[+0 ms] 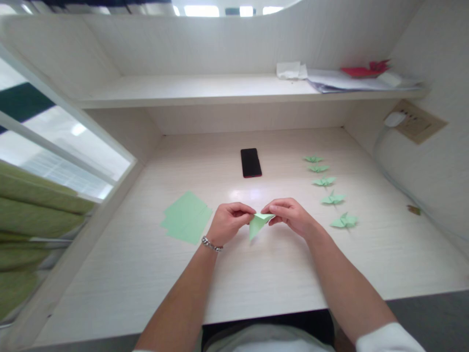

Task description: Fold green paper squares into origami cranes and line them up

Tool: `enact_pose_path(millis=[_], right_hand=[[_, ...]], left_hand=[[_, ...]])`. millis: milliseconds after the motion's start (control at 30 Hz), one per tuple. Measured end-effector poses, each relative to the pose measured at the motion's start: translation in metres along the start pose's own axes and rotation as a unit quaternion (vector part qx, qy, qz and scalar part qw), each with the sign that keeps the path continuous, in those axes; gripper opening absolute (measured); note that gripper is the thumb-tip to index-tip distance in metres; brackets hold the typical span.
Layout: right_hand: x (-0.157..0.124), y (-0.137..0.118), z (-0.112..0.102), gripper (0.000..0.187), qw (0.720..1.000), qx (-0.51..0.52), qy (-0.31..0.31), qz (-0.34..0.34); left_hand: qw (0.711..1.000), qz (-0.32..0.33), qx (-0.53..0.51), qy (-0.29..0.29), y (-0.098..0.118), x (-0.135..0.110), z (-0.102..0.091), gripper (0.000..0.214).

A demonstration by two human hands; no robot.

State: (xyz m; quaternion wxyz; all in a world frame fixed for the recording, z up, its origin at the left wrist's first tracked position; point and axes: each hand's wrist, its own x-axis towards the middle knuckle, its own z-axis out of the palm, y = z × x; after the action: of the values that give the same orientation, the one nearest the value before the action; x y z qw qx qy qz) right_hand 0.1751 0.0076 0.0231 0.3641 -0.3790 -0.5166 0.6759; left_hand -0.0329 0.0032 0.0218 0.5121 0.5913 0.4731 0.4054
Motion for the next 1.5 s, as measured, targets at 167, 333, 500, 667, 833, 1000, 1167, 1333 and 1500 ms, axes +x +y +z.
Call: enact_pose_path(millis=[167,333,500,667,833,1000,1167,1333,1500], right_hand=[[0.006,0.01,0.008,0.026,0.997,-0.072,0.036,-0.008],[0.007,0.014,0.01,0.026,0.994,-0.099,0.044,-0.026],[0.006,0.013,0.009,0.023,0.992,-0.113,0.05,-0.034],[0.005,0.011,0.011,0.024,0.991,-0.121,0.046,-0.031],[0.006,0.01,0.015,0.033,0.992,-0.115,0.049,0.003],[0.006,0.017,0.016,0.032,0.991,-0.123,0.056,0.014],[0.007,0.019,0.013,0.029,0.988,-0.14,0.057,-0.008],[0.008,0.02,0.012,0.026,0.986,-0.148,0.078,-0.029],[0.008,0.019,0.011,0.021,0.984,-0.153,0.079,-0.036]], left_hand=[[0.998,0.04,0.042,-0.014,-0.001,-0.001,0.004,0.011],[0.999,0.028,-0.023,-0.007,-0.007,0.001,0.005,0.019],[0.999,0.029,-0.035,-0.017,-0.008,0.0,0.004,0.019],[0.999,0.043,0.0,-0.002,-0.009,0.001,0.004,0.015],[0.997,0.049,0.049,0.014,-0.011,0.001,0.004,0.014],[0.997,0.049,0.062,0.011,-0.013,0.0,0.006,0.015],[0.997,0.054,0.053,0.005,-0.014,0.0,0.007,0.016],[0.996,0.072,0.049,0.002,-0.013,0.0,0.006,0.014],[0.996,0.072,0.05,0.0,-0.012,0.0,0.005,0.014]])
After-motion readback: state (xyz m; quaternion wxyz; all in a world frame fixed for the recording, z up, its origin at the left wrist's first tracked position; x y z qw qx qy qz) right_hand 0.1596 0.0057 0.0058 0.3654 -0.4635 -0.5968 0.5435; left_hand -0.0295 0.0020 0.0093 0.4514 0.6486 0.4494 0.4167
